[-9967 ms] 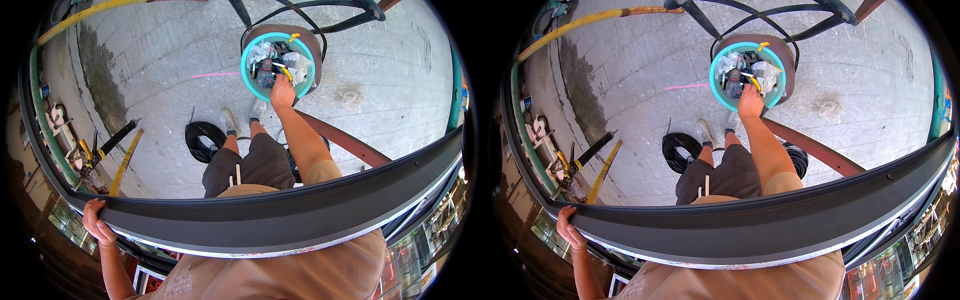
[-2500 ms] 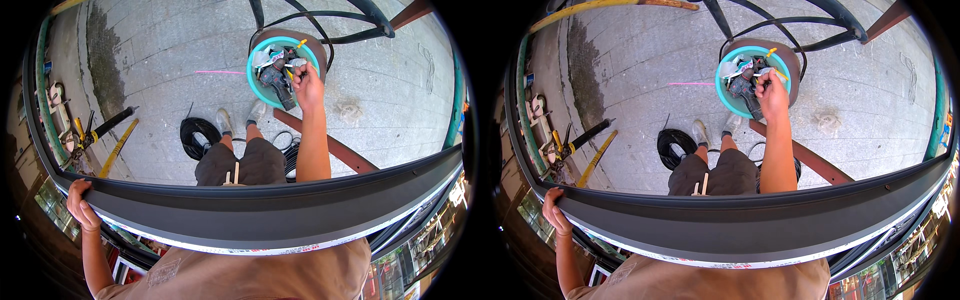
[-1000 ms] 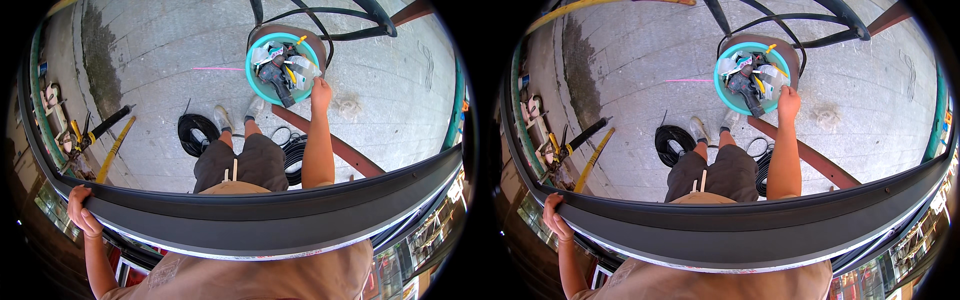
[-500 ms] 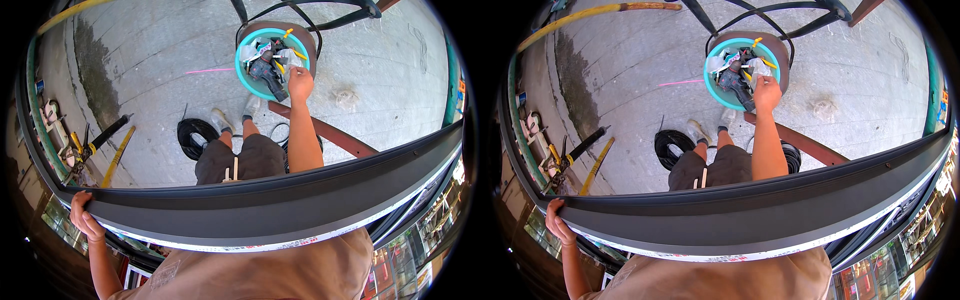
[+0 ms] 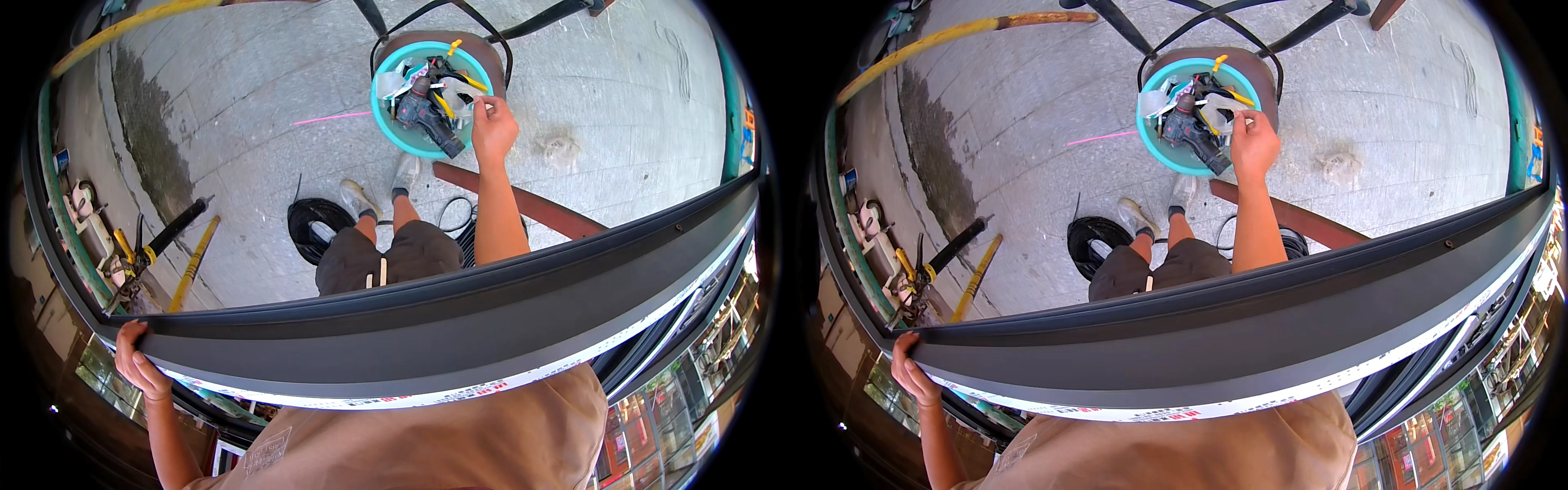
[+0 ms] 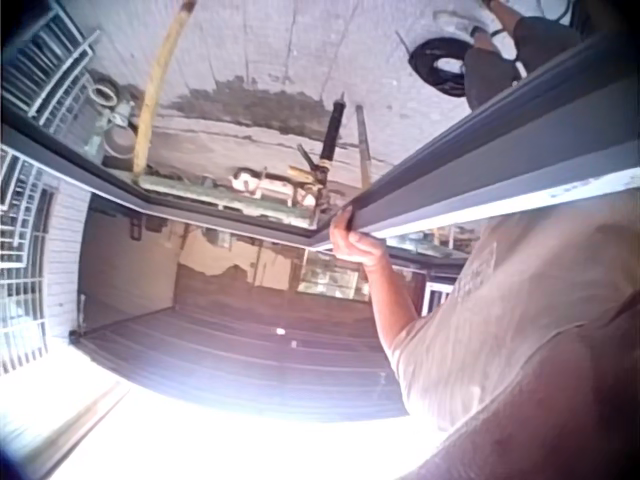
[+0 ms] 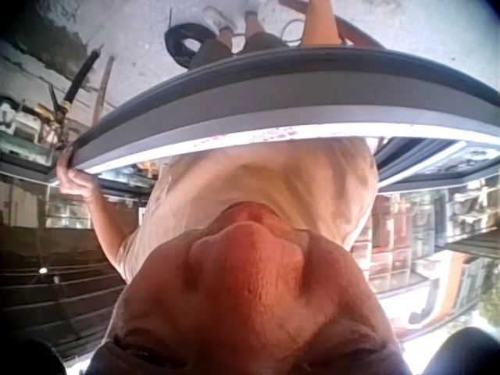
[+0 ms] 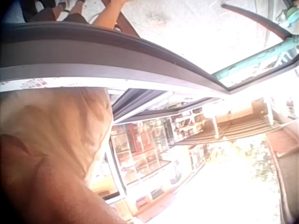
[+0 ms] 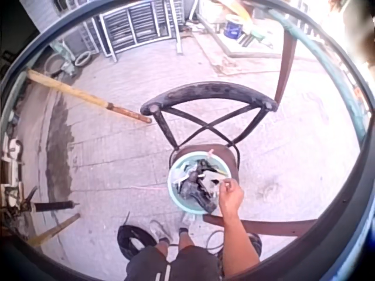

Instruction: The person marks a position on a window frame with a pen, selects screws and a bracket from a container, and then secures the bracket into the frame using a power drill.

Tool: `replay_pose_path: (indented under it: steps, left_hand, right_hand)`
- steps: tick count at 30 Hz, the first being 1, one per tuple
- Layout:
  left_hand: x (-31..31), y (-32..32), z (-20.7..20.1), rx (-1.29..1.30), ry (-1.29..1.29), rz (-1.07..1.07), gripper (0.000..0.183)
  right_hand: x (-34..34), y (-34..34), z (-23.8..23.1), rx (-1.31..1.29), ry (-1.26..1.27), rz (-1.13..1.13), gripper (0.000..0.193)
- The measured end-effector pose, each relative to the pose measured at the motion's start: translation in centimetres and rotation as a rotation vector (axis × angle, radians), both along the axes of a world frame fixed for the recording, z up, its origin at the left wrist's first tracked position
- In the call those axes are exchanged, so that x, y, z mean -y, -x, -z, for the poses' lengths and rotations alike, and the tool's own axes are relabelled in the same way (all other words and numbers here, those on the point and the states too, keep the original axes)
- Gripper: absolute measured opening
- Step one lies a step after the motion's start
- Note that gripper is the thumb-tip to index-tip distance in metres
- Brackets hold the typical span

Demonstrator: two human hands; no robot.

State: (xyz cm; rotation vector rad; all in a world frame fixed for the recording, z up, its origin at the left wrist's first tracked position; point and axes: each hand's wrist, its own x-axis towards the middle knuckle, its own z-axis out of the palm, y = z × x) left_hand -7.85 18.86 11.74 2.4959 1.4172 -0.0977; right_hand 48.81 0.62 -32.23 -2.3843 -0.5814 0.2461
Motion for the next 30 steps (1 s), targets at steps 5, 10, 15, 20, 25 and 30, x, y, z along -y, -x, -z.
replay_pose_path:
  steps: [5, 10, 15, 20, 25, 30]
  left_hand:
    - [0.1, 0.1, -0.1, -0.013, 0.003, -0.015, 0.061]
    - [0.4, 0.1, 0.0, -0.011, -0.011, -0.010, 0.060]
    - [0.3, -0.7, 0.0, 0.008, -0.014, 0.014, 0.059]
    - [0.2, -0.6, -0.2, -0.005, 0.000, 0.020, 0.058]
    - [0.1, -1.8, 0.3, 0.025, -0.046, 0.042, 0.057]
    - [0.2, -1.9, 0.3, 0.039, -0.041, 0.027, 0.057]
  right_hand:
    - [0.4, 0.3, -1.0, 0.026, -0.046, -0.003, 0.014]
    - [0.3, 0.7, -1.8, 0.182, 0.079, -0.316, 0.019]
    - [-1.6, -1.0, 0.0, -0.084, 0.610, -0.439, 0.033]
    - [-4.4, -2.2, 3.9, -0.272, 0.892, -0.387, 0.043]
    - [-4.6, -2.4, 6.2, -0.186, 0.848, -0.350, 0.041]
    - [-5.5, -3.3, 7.2, -0.132, 0.815, -0.320, 0.040]
